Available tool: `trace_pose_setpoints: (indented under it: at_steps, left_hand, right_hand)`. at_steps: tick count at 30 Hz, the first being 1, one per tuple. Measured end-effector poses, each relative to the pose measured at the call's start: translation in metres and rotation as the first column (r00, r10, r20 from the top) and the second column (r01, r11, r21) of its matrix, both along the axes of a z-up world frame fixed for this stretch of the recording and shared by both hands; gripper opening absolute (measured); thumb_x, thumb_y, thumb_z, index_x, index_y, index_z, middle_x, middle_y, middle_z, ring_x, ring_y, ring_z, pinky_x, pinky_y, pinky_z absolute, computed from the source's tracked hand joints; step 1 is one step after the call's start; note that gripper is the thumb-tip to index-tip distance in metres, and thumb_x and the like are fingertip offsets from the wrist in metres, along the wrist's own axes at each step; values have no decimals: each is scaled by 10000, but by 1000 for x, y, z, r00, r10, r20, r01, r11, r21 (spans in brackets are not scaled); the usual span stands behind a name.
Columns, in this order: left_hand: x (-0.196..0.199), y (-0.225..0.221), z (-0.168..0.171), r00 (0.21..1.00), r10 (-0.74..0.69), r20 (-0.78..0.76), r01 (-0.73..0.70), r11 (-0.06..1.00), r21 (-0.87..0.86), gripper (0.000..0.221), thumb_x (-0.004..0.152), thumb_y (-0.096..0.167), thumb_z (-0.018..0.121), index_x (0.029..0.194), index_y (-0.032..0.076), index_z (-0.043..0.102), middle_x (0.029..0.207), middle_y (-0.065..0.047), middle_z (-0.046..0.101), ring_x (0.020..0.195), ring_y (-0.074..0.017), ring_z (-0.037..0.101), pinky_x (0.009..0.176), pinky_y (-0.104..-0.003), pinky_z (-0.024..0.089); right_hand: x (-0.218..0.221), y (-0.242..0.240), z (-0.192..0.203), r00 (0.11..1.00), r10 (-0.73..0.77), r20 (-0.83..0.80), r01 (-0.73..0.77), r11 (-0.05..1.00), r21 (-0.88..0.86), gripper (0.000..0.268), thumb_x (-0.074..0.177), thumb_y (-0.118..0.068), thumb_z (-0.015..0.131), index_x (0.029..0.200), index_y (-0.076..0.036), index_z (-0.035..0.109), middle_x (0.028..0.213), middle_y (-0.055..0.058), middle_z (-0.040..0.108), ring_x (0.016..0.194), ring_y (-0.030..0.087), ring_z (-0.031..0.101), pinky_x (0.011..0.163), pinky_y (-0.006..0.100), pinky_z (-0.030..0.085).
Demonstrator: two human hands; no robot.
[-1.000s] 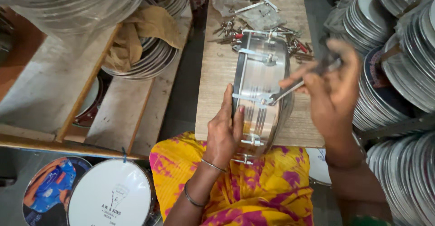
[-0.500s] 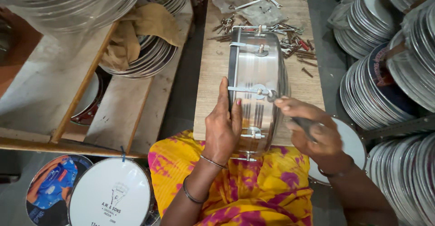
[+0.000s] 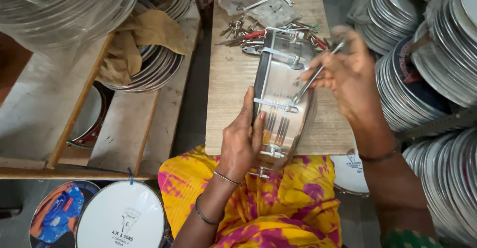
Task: The person assembles a drum by fitting the rim onto the shell, inserting several metal tension rods into the lugs, and tightening them by hand and with a wrench to secure the drumhead.
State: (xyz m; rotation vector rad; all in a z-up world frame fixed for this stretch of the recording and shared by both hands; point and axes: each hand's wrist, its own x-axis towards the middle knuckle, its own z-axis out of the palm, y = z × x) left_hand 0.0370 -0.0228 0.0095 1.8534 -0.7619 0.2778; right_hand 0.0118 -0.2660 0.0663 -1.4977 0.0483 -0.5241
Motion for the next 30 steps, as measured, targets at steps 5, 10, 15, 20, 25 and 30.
trace_pose_setpoints:
  at_steps: [5,10,15,20,25,30]
  left_hand:
    - [0,-2,5,999,-23,22,24,1000,-8,549,1056,118,602,1551,-9,404,991,-296,707,679,-318,717,644,-389,566]
    - [3,-4,6,1000,-8,-7,8,1000,8,569,1039,106,618,1556,-7,408,909,-267,702,658,-273,705,625,-366,556]
    - [-1,-3,5,999,-34,1,34,999,-11,565,1046,89,614,1560,-8,401,910,-253,707,622,-222,685,626,-342,556]
    - [-2,-3,3,998,-11,-69,14,999,45,579,1013,107,636,1541,-3,424,806,-238,691,565,-246,662,582,-358,538]
    - [-1,-3,1,998,-21,64,22,1000,-20,561,1061,116,608,1569,3,397,970,-266,690,704,-263,699,650,-351,558]
    - [-2,-4,6,993,-21,-120,24,999,28,573,1014,112,621,1542,0,429,851,-249,713,601,-260,695,598,-365,554]
  right_hand:
    - [-43,13,-26,870,-101,482,242,940,-240,473,1090,41,521,1483,-74,285,1034,199,651,887,262,748,810,422,656]
    - [-58,39,-38,784,162,599,258,792,-553,415,960,76,530,1342,-48,427,1007,285,643,946,393,719,846,508,663]
    - [-48,35,-23,938,-21,346,182,879,-440,394,1104,41,459,1454,-56,306,1048,203,663,938,318,757,799,371,640]
    - [0,-3,-8,994,67,-89,-64,997,37,459,1068,3,479,1500,-16,325,970,194,692,830,282,761,690,375,670]
    - [-34,6,-23,915,-241,324,299,944,-140,536,1083,66,465,1556,-62,249,1002,256,686,774,309,719,557,341,521]
    - [-59,31,-48,771,186,610,225,816,-532,661,1038,99,463,1585,-194,233,1156,249,658,985,358,733,907,481,685]
